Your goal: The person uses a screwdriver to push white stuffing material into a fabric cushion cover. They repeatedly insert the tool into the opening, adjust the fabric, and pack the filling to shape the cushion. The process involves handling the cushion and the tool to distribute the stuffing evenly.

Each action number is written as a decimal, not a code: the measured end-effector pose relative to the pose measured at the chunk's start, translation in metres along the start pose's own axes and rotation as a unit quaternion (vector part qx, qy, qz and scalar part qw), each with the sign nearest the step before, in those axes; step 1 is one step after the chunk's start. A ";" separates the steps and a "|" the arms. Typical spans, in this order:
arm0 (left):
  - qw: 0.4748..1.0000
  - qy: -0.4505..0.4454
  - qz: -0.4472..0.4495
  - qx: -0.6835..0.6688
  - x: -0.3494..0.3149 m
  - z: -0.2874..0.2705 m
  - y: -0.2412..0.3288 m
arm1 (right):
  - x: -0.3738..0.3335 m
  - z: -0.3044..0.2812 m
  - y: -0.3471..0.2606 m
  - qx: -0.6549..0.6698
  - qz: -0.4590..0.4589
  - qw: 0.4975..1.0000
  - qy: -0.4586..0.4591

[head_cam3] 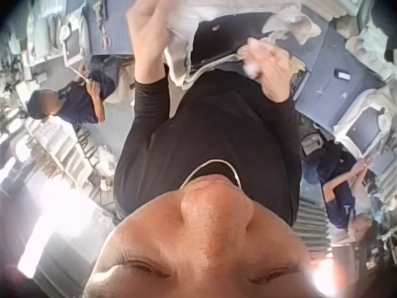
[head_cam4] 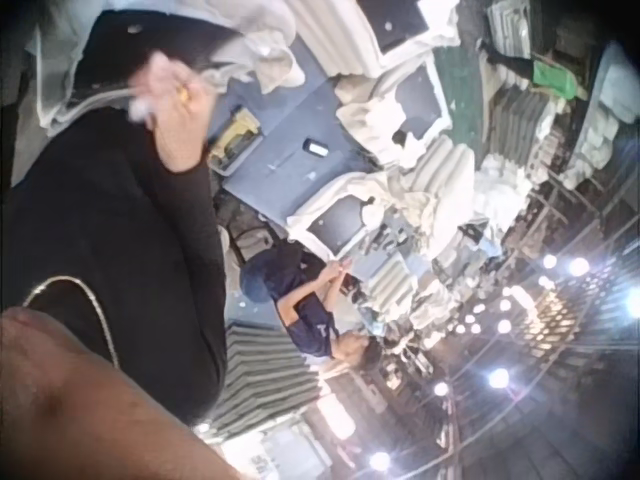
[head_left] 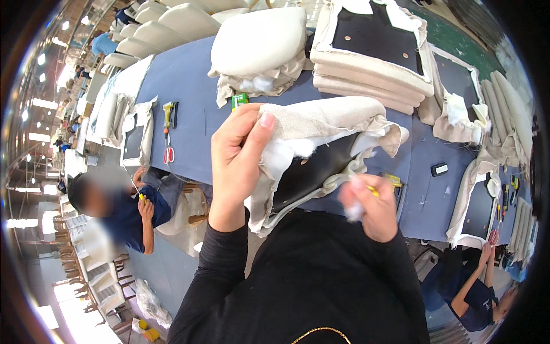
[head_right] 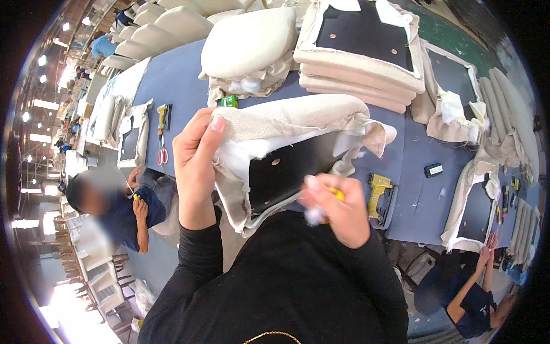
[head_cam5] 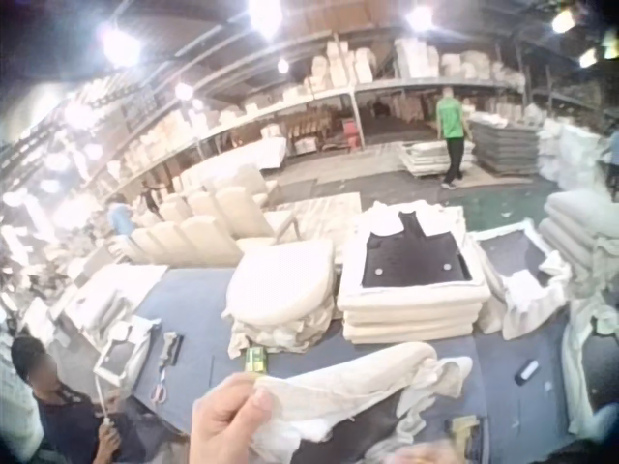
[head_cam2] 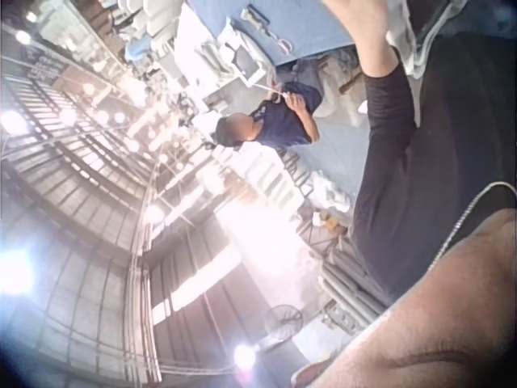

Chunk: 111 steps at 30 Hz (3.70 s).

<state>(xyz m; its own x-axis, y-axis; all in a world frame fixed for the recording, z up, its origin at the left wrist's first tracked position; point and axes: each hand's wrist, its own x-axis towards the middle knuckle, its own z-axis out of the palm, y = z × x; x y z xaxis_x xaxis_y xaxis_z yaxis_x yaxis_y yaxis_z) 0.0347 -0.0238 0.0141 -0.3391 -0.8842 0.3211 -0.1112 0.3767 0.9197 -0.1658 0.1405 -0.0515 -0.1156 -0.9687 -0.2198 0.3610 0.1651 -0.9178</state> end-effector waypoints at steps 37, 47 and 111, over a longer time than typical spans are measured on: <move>0.970 0.003 0.108 0.216 -0.008 0.018 0.005 | 0.017 0.024 0.020 0.328 0.076 0.942 0.010; 0.972 -0.002 0.104 0.211 -0.021 0.018 0.012 | 0.010 -0.023 0.074 0.014 0.071 0.997 0.023; 0.869 0.169 -0.396 -0.246 0.222 -0.054 -0.540 | 0.084 -0.035 -0.051 -0.450 0.037 0.873 0.182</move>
<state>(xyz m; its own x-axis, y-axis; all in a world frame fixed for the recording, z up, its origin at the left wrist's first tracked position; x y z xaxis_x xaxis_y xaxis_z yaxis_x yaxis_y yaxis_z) 0.0702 -0.4388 -0.3994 -0.0351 -0.8742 -0.4843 0.2556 -0.4764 0.8413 -0.2261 0.0573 -0.0346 -0.4691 -0.8529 -0.2291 -0.4752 0.4625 -0.7486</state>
